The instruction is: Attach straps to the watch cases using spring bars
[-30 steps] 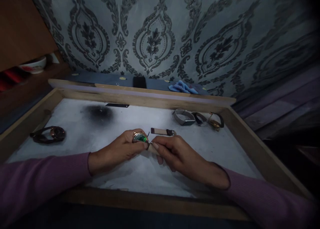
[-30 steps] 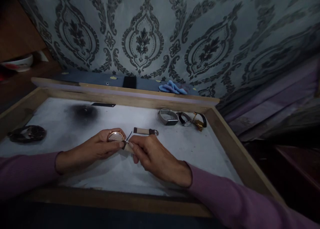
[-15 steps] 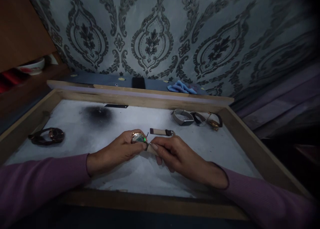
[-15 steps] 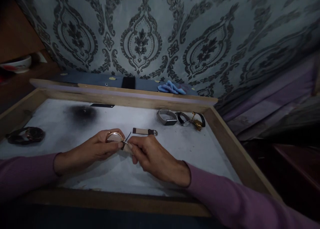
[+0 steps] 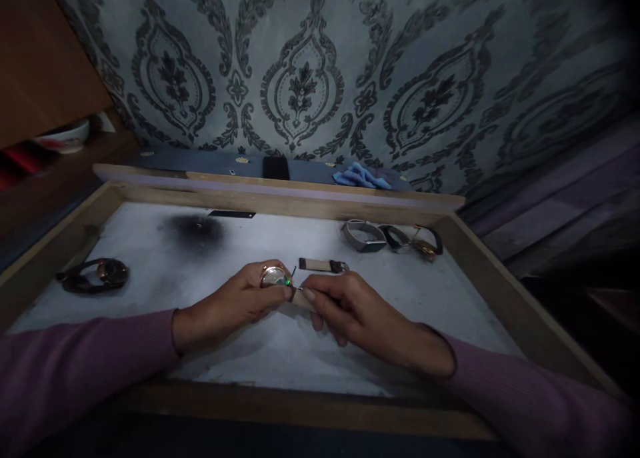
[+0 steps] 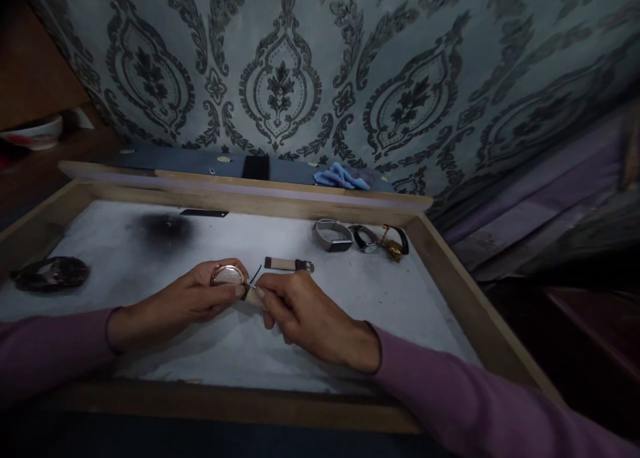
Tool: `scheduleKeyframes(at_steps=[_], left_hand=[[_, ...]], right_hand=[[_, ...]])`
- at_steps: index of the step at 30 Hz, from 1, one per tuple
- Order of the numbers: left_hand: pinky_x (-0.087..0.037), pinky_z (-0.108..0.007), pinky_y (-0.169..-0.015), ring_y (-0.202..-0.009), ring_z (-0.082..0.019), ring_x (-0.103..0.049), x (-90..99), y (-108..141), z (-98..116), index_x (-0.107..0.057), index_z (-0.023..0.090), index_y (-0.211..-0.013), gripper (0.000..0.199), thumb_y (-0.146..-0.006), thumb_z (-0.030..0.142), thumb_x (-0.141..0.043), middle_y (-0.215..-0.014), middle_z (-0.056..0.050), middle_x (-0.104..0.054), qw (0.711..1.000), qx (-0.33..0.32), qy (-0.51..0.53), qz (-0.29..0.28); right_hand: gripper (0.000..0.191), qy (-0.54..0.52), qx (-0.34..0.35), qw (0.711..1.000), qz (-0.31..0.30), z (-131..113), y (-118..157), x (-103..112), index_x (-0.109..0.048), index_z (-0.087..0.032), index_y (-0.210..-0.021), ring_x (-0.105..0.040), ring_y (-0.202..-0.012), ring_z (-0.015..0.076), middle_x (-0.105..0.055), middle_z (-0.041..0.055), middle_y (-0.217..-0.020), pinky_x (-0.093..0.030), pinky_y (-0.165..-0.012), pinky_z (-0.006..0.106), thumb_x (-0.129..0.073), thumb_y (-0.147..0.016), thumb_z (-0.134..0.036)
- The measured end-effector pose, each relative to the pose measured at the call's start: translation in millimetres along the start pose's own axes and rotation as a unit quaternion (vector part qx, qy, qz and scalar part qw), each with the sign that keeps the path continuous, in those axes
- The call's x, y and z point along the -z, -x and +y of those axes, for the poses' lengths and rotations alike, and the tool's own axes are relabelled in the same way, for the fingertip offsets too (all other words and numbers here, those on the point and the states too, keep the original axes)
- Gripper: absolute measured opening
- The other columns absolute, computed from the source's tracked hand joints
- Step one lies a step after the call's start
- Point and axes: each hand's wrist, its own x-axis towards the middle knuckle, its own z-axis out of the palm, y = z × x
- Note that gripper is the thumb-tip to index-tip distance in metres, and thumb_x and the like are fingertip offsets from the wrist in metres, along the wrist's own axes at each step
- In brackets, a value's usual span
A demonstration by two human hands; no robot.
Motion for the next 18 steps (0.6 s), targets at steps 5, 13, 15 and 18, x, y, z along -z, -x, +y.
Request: scheduleKeyframes(at_steps=[5,13,15,18], left_hand=[[-0.016,-0.021,-0.043,-0.044,-0.005,-0.021,0.2,-0.3,-0.3,-0.047,0.018,-0.074,0.015,-0.081,0.026,-0.058,-0.049,0.011,-0.032,1.000,0.001,0.001,-0.005],[-0.016,-0.020,-0.042,-0.044,-0.006,-0.020,1.5,-0.8,-1.5,-0.047,0.018,-0.075,0.014,-0.081,0.025,-0.057,-0.050,0.011,-0.030,1.000,0.002,-0.004,-0.010],[-0.017,-0.020,-0.042,-0.044,-0.005,-0.020,1.8,-0.8,-1.8,-0.047,0.018,-0.074,0.015,-0.082,0.025,-0.057,-0.051,0.011,-0.030,1.000,0.001,-0.012,-0.009],[-0.018,-0.020,-0.043,-0.044,-0.005,-0.022,2.0,-0.4,-2.4,-0.046,0.018,-0.074,0.016,-0.083,0.026,-0.057,-0.051,0.011,-0.032,1.000,-0.008,-0.014,-0.013]], right_hand=[[0.029,-0.004,-0.004,1.000,-0.001,0.4,-0.8,0.2,-0.051,-0.015,-0.071,-0.045,-0.039,0.0043,-0.056,-0.0014,-0.060,-0.035,-0.039,0.015,-0.040,-0.096,-0.023],[0.030,0.003,0.013,1.000,0.008,1.2,-0.9,0.1,-0.051,-0.016,-0.068,-0.042,-0.039,0.0043,-0.050,-0.0033,-0.055,-0.032,-0.039,0.015,-0.041,-0.095,-0.022],[0.031,0.005,0.019,1.000,0.012,2.3,-1.0,-0.2,-0.050,-0.016,-0.067,-0.041,-0.039,0.0047,-0.049,-0.0038,-0.054,-0.032,-0.039,0.015,-0.041,-0.095,-0.022],[0.031,0.002,0.019,1.000,0.010,2.8,-1.4,-0.3,-0.050,-0.016,-0.066,-0.041,-0.040,0.0050,-0.046,-0.0043,-0.053,-0.031,-0.040,0.016,-0.041,-0.095,-0.022]])
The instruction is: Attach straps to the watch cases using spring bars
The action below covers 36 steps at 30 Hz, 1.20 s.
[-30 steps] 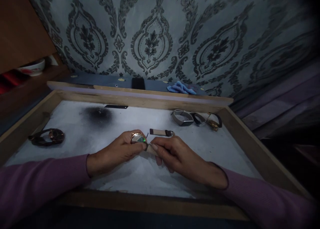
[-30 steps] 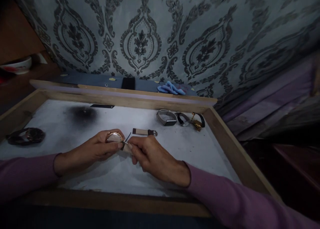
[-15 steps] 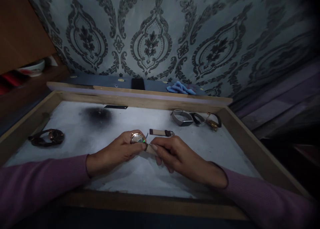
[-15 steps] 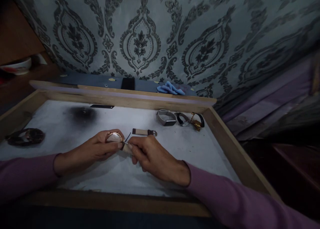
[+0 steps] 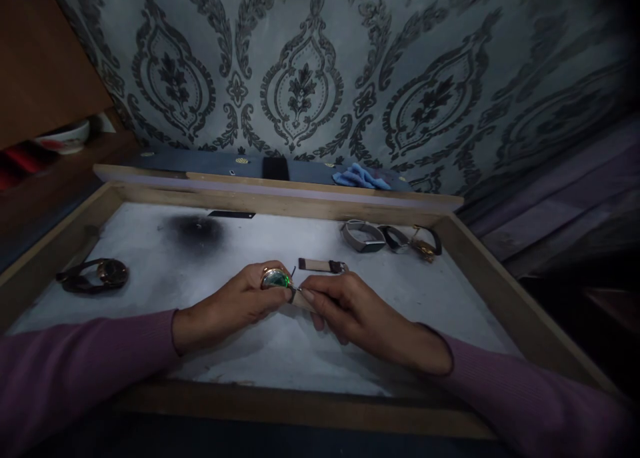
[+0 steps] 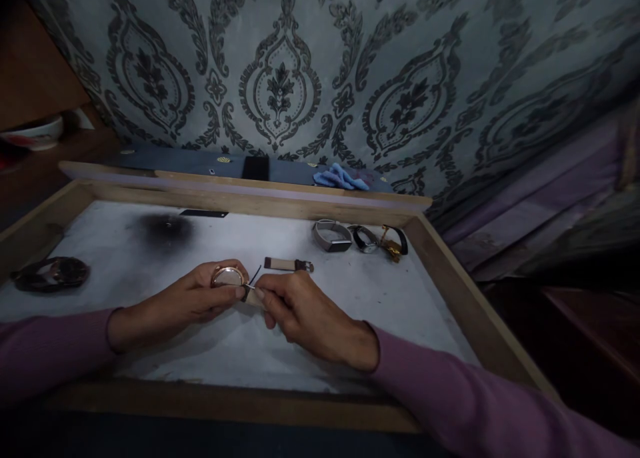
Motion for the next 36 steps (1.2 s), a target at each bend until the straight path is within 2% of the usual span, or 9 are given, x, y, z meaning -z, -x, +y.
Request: scheduleKeyframes(at_steps=[7,16,27,32,36], left_hand=[[-0.019,-0.020,-0.043,-0.045,-0.006,-0.023,0.3,2.0,-0.7,-0.048,0.018,-0.078,0.017,-0.084,0.029,-0.058,-0.053,0.010,-0.033,1.000,-0.013,-0.001,-0.005],[-0.018,-0.019,-0.043,-0.044,-0.005,-0.023,0.4,1.8,-2.4,-0.048,0.018,-0.077,0.017,-0.086,0.028,-0.057,-0.052,0.010,-0.033,1.000,-0.015,0.008,-0.008],[-0.018,-0.019,-0.041,-0.044,-0.005,-0.023,0.2,1.3,-3.6,-0.047,0.018,-0.078,0.015,-0.086,0.026,-0.057,-0.052,0.010,-0.032,1.000,-0.008,0.023,0.002],[-0.016,-0.019,-0.040,-0.043,-0.005,-0.022,-0.1,1.3,-3.2,-0.047,0.018,-0.077,0.017,-0.086,0.028,-0.057,-0.051,0.011,-0.032,1.000,-0.007,0.020,0.009],[-0.015,-0.019,-0.040,-0.043,-0.005,-0.022,-1.1,1.5,-1.9,-0.047,0.017,-0.076,0.018,-0.085,0.028,-0.058,-0.051,0.011,-0.032,1.000,-0.006,0.026,0.013]], right_hand=[[0.032,0.015,0.007,1.000,0.000,-4.6,-0.2,2.4,-0.049,-0.016,-0.064,-0.039,-0.040,0.0057,-0.040,-0.0065,-0.047,-0.030,-0.042,0.017,-0.041,-0.094,-0.019],[0.033,0.018,0.013,1.000,0.011,-6.4,1.2,2.1,-0.049,-0.017,-0.062,-0.039,-0.042,0.0062,-0.040,-0.0059,-0.048,-0.029,-0.042,0.018,-0.041,-0.094,-0.018],[0.032,0.003,0.000,1.000,0.008,-5.2,1.4,1.2,-0.049,-0.016,-0.064,-0.038,-0.042,0.0059,-0.042,-0.0051,-0.050,-0.028,-0.040,0.017,-0.041,-0.094,-0.021],[0.029,0.002,-0.008,1.000,0.002,-5.1,0.6,2.4,-0.052,-0.015,-0.068,-0.041,-0.042,0.0056,-0.052,-0.0013,-0.057,-0.031,-0.041,0.017,-0.040,-0.094,-0.020],[0.030,0.006,-0.013,1.000,0.003,-4.3,1.2,1.7,-0.052,-0.015,-0.068,-0.041,-0.042,0.0054,-0.050,-0.0019,-0.056,-0.031,-0.042,0.018,-0.040,-0.095,-0.022]])
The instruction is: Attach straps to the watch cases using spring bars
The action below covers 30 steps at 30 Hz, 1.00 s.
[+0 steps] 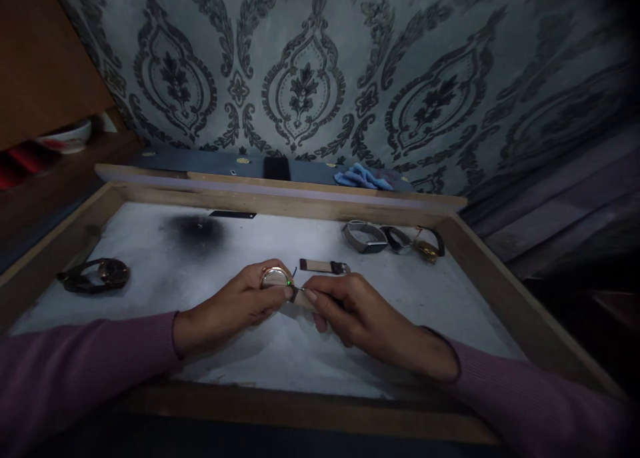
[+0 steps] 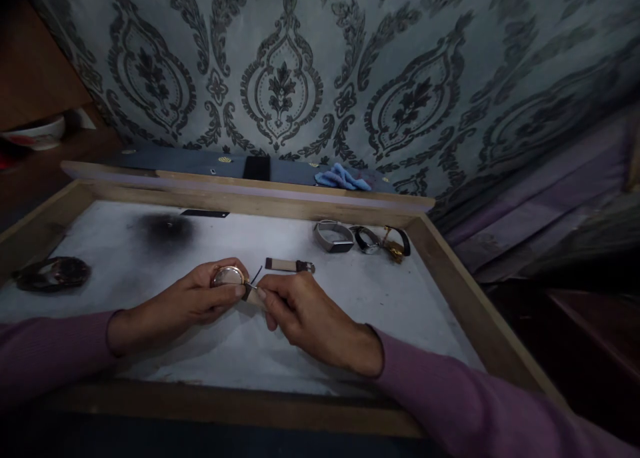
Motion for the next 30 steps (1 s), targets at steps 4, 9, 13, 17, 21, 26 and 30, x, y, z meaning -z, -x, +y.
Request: scheduleKeyframes(at_steps=[4,9,13,17,21,26,30], left_hand=[[-0.016,-0.019,-0.040,-0.044,-0.004,-0.021,0.0,0.1,0.3,-0.046,0.017,-0.076,0.017,-0.086,0.026,-0.057,-0.051,0.011,-0.032,1.000,0.001,0.005,0.000],[-0.016,-0.018,-0.039,-0.043,-0.005,-0.021,0.3,-0.4,-0.1,-0.046,0.018,-0.077,0.016,-0.086,0.026,-0.057,-0.050,0.011,-0.031,1.000,0.001,0.001,0.002],[-0.016,-0.018,-0.040,-0.043,-0.004,-0.021,0.3,-1.0,1.4,-0.046,0.017,-0.077,0.016,-0.085,0.026,-0.057,-0.050,0.011,-0.031,1.000,0.000,-0.001,-0.002],[-0.017,-0.018,-0.040,-0.043,-0.004,-0.022,0.5,-1.1,1.8,-0.047,0.017,-0.077,0.016,-0.085,0.025,-0.057,-0.051,0.011,-0.032,1.000,-0.003,-0.001,-0.006],[-0.016,-0.018,-0.040,-0.043,-0.004,-0.022,0.8,-0.8,0.9,-0.046,0.017,-0.077,0.017,-0.085,0.026,-0.057,-0.050,0.011,-0.032,1.000,-0.004,-0.008,-0.009],[-0.017,-0.018,-0.040,-0.043,-0.004,-0.022,1.4,-1.5,-0.3,-0.047,0.017,-0.078,0.015,-0.084,0.026,-0.058,-0.050,0.011,-0.032,1.000,-0.007,-0.007,-0.011],[-0.017,-0.019,-0.040,-0.043,-0.005,-0.022,2.4,-1.5,-0.7,-0.047,0.018,-0.078,0.016,-0.085,0.027,-0.057,-0.050,0.011,-0.032,1.000,-0.008,-0.007,-0.017]], right_hand=[[0.032,0.005,0.004,1.000,0.006,0.6,0.8,-1.0,-0.052,-0.015,-0.067,-0.042,-0.042,0.0054,-0.051,-0.0016,-0.056,-0.030,-0.042,0.017,-0.040,-0.095,-0.022],[0.032,0.008,0.002,1.000,0.015,1.2,0.1,-1.8,-0.052,-0.015,-0.066,-0.041,-0.042,0.0051,-0.051,-0.0018,-0.055,-0.030,-0.041,0.017,-0.040,-0.095,-0.022],[0.031,0.008,0.004,1.000,0.013,2.1,-0.3,-2.0,-0.052,-0.015,-0.066,-0.041,-0.041,0.0049,-0.051,-0.0017,-0.056,-0.030,-0.041,0.017,-0.040,-0.094,-0.021],[0.031,0.011,0.009,1.000,0.011,3.6,-0.2,-1.4,-0.053,-0.015,-0.067,-0.040,-0.040,0.0048,-0.051,-0.0021,-0.054,-0.029,-0.040,0.017,-0.040,-0.094,-0.021],[0.030,0.011,0.012,1.000,0.010,4.7,-0.5,-1.2,-0.052,-0.015,-0.066,-0.040,-0.040,0.0048,-0.050,-0.0026,-0.054,-0.029,-0.041,0.017,-0.040,-0.093,-0.020],[0.030,0.006,0.022,1.000,0.012,3.5,-0.6,-1.7,-0.051,-0.015,-0.065,-0.040,-0.041,0.0049,-0.049,-0.0033,-0.054,-0.029,-0.041,0.017,-0.040,-0.093,-0.019],[0.030,0.006,0.021,1.000,0.014,1.9,-0.1,-1.6,-0.050,-0.016,-0.064,-0.040,-0.041,0.0052,-0.047,-0.0040,-0.052,-0.029,-0.042,0.018,-0.040,-0.093,-0.018]])
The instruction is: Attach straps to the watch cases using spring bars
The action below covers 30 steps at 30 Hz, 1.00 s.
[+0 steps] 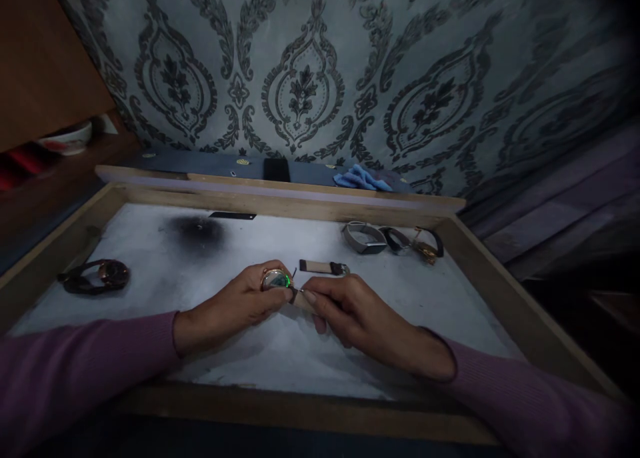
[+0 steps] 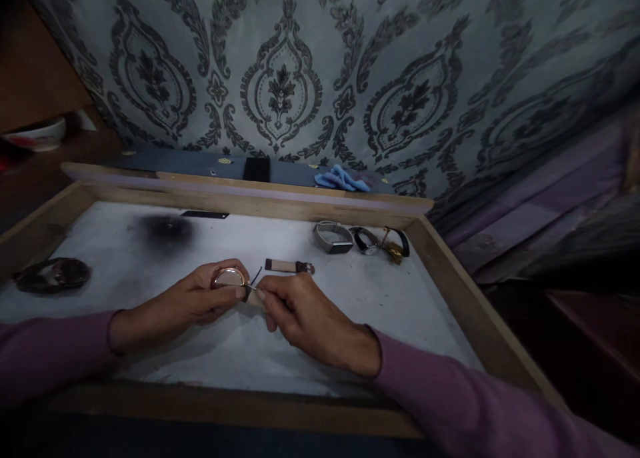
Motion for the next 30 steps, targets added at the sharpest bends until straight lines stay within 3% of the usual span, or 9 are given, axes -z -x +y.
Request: scheduleKeyframes(at_steps=[8,30], left_hand=[[-0.017,-0.020,-0.040,-0.043,-0.005,-0.022,-2.0,1.4,2.8,-0.045,0.018,-0.077,0.018,-0.084,0.029,-0.057,-0.050,0.012,-0.030,1.000,0.011,-0.019,0.001],[-0.019,-0.019,-0.042,-0.044,-0.005,-0.023,-0.5,0.5,2.1,-0.047,0.018,-0.078,0.017,-0.086,0.029,-0.057,-0.052,0.011,-0.032,1.000,0.005,-0.023,0.001]], right_hand=[[0.030,0.002,-0.004,1.000,-0.005,-1.1,-0.2,0.3,-0.049,-0.017,-0.064,-0.038,-0.040,0.0064,-0.039,-0.0067,-0.046,-0.028,-0.041,0.018,-0.041,-0.093,-0.019],[0.028,0.010,-0.003,1.000,-0.007,0.1,-1.4,0.9,-0.049,-0.016,-0.064,-0.037,-0.040,0.0053,-0.039,-0.0070,-0.047,-0.028,-0.044,0.018,-0.042,-0.091,-0.014]])
